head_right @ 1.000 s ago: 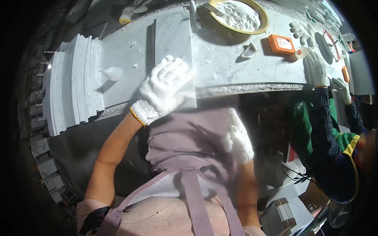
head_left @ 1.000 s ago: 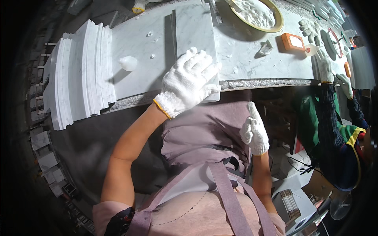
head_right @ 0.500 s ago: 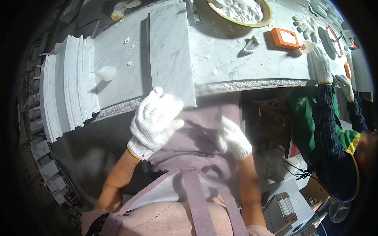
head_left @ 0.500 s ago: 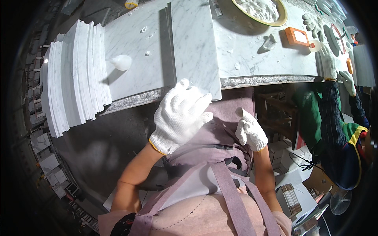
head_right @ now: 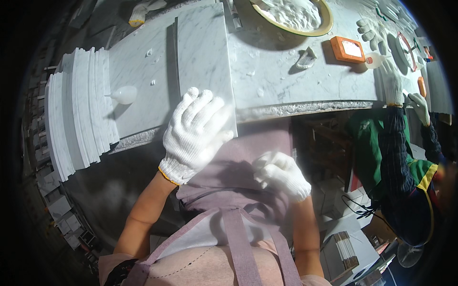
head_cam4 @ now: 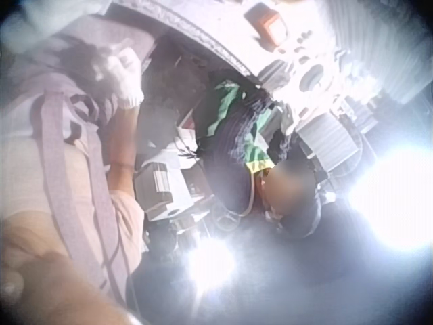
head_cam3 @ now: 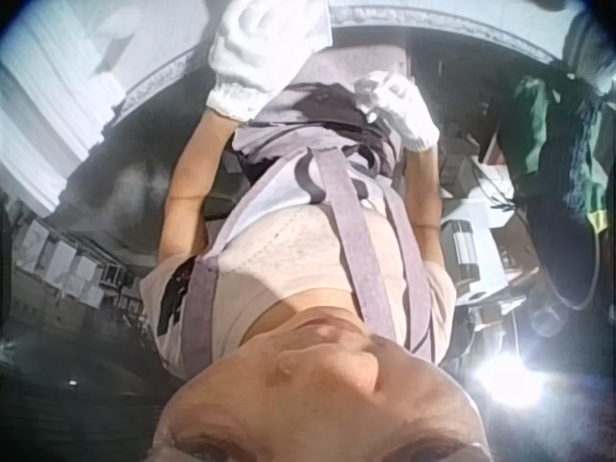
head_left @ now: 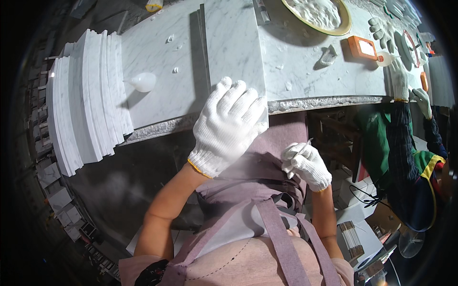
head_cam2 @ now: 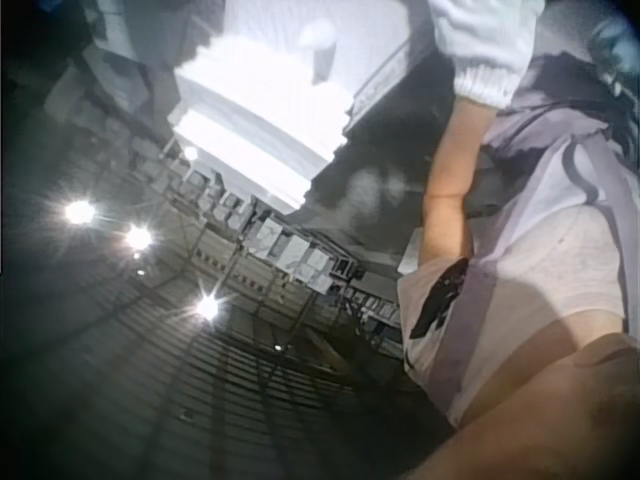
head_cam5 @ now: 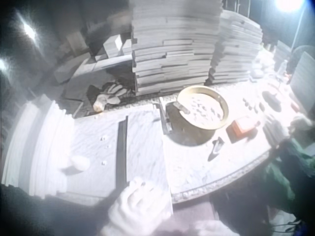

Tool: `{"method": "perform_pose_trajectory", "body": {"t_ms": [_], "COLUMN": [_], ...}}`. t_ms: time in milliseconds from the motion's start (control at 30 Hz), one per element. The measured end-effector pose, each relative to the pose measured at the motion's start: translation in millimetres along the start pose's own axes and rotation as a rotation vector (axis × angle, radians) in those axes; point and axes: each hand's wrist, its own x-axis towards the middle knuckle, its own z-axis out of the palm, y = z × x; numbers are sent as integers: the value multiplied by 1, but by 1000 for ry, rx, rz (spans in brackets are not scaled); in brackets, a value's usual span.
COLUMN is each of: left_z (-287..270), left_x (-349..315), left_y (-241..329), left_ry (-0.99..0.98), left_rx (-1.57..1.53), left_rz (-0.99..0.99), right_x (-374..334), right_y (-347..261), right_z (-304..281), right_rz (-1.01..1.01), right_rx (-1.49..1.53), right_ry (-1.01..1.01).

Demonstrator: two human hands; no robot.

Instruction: The person repeatedly scrapes and smooths the edges of white rectangular stone slabs using a metal scraper. They apply a white paste from a small bottle to the slab edges and continue scraping. The person stacks finished slabs to the left and picks new ones from a pile on the right.

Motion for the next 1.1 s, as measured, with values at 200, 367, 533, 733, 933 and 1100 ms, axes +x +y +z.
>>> {"method": "perform_pose_trajectory", "body": {"t_ms": [200,367,533,733,933,1100], "left_z": [2,21,40,39,35,33], "left_x": [-2,-9,-15,-16,-10,-13], "left_y": [-1,-10,-12,-11,-14,-11], "left_ry": [2,209,288,301,284,247], "left_rx": [-78,-204,-128,-144,-137,-143], "left_rz": [6,76,66,59,96,55], "right_x": [0,27,94,148,159,156], "right_y": [-68,-157,-213,-229,-235,-231], "right_z": [7,4,-1,-9,-11,-17], "right_rz": [-247,-509,-629,-720,-607,-518], "right_rx": [-222,-548,-901,-1264,-1017,-769], "right_ry": [281,513,568,592,511,488]}}
